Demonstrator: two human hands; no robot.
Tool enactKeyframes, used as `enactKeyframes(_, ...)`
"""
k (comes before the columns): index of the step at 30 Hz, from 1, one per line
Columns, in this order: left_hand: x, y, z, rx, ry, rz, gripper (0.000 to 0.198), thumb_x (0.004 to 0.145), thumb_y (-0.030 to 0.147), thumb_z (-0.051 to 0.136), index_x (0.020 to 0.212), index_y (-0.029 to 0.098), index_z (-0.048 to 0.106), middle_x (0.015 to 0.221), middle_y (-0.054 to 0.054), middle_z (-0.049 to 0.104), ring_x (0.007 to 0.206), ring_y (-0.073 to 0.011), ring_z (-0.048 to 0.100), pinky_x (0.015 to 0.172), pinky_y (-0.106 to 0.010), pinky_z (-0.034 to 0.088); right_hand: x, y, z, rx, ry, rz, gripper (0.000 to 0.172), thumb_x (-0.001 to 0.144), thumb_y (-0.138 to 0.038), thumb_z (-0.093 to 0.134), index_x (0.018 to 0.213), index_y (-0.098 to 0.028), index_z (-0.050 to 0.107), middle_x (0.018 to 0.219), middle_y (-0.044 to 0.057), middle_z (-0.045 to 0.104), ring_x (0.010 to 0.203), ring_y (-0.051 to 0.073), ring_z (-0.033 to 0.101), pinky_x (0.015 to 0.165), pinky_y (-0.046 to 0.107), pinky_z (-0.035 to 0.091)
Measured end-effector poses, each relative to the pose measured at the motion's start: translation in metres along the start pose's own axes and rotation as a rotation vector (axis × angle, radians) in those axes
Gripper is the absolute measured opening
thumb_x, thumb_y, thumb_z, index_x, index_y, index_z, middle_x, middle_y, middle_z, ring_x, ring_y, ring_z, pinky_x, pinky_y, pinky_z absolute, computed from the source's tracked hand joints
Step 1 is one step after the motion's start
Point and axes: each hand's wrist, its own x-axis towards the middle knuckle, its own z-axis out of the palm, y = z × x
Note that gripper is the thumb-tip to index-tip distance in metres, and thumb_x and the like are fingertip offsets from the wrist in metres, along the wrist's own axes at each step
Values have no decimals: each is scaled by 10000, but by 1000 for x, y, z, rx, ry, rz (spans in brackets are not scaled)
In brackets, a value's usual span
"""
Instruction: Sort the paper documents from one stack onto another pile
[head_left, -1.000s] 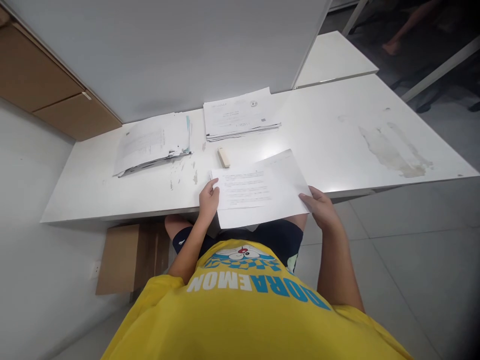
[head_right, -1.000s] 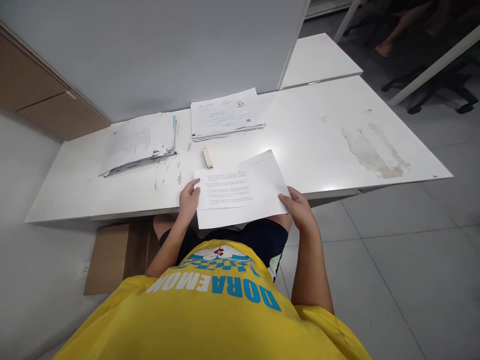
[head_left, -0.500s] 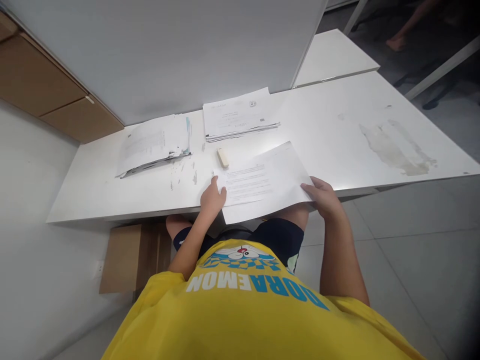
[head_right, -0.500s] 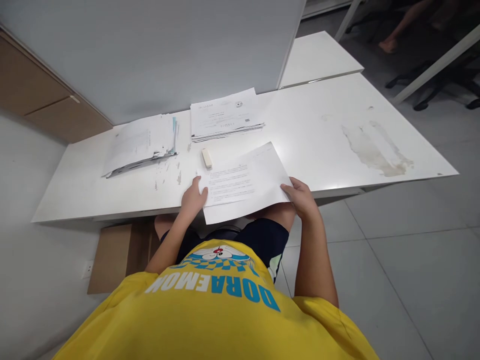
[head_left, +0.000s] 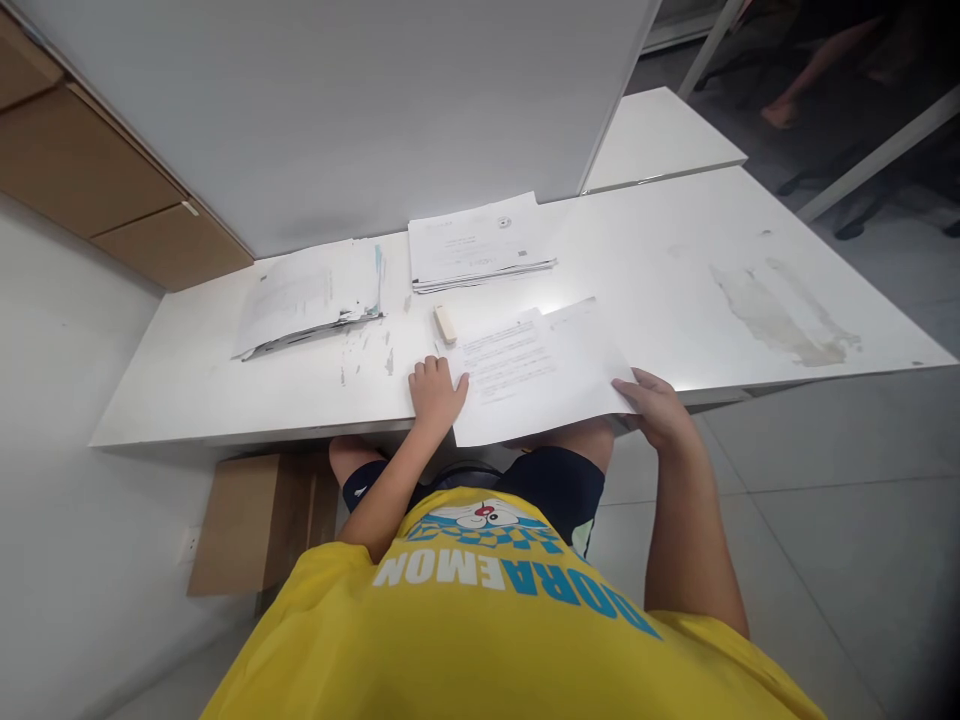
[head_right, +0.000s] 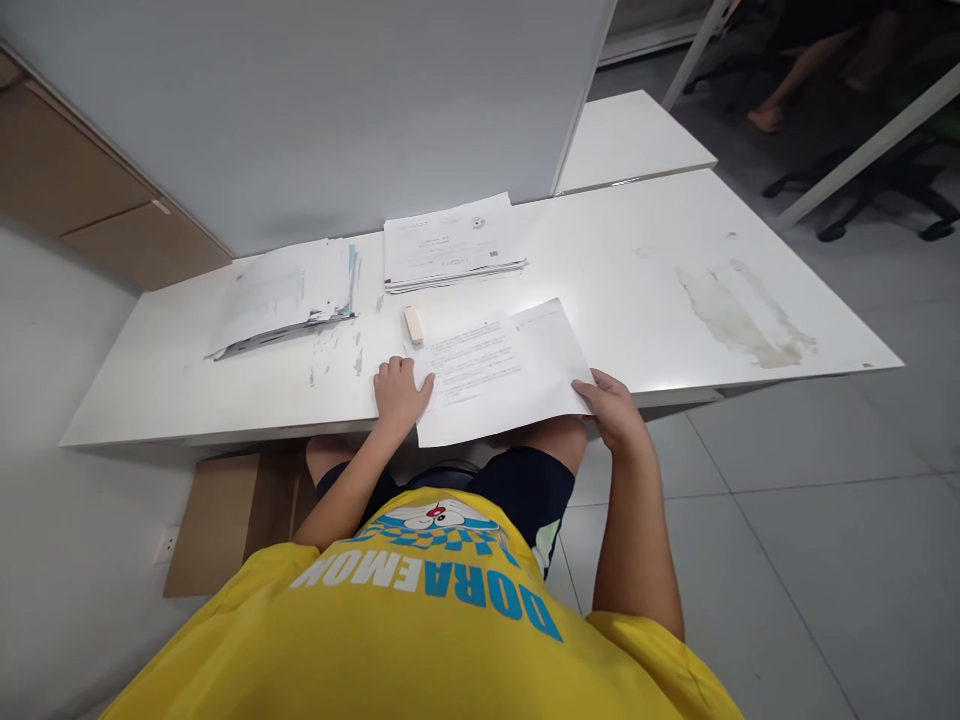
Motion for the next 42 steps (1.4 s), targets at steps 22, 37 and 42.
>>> enactKeyframes(22,-8,-6,-1,111,7,35,310,953,308,532,1229,205,628,1251,-120,638,1122,-324,546,883,-433,454,-15,24,57,-633,120,-710,491,929,-466,513,1341,-209,587,1445,179,536,1374,344,454,1133,597,368)
enactKeyframes(37,-9,-10,5,50,54,56,330,941,222,495,1229,201,654,1275,-122,652,1149,-335,548,915,-460,450,-18,31,102,-767,-248,-847,565,951,-427,483,1480,-229,461,1433,159,534,1472,367,342,1197,611,292)
enactKeyframes(42,-9,-11,6,0,82,68,328,935,207,498,1213,196,670,1251,-129,664,1128,-342,561,909,-479,458,-18,30,104,-764,-252,-846,553,947,-422,485,1466,-230,481,1399,160,537,1443,375,361,1184,620,307)
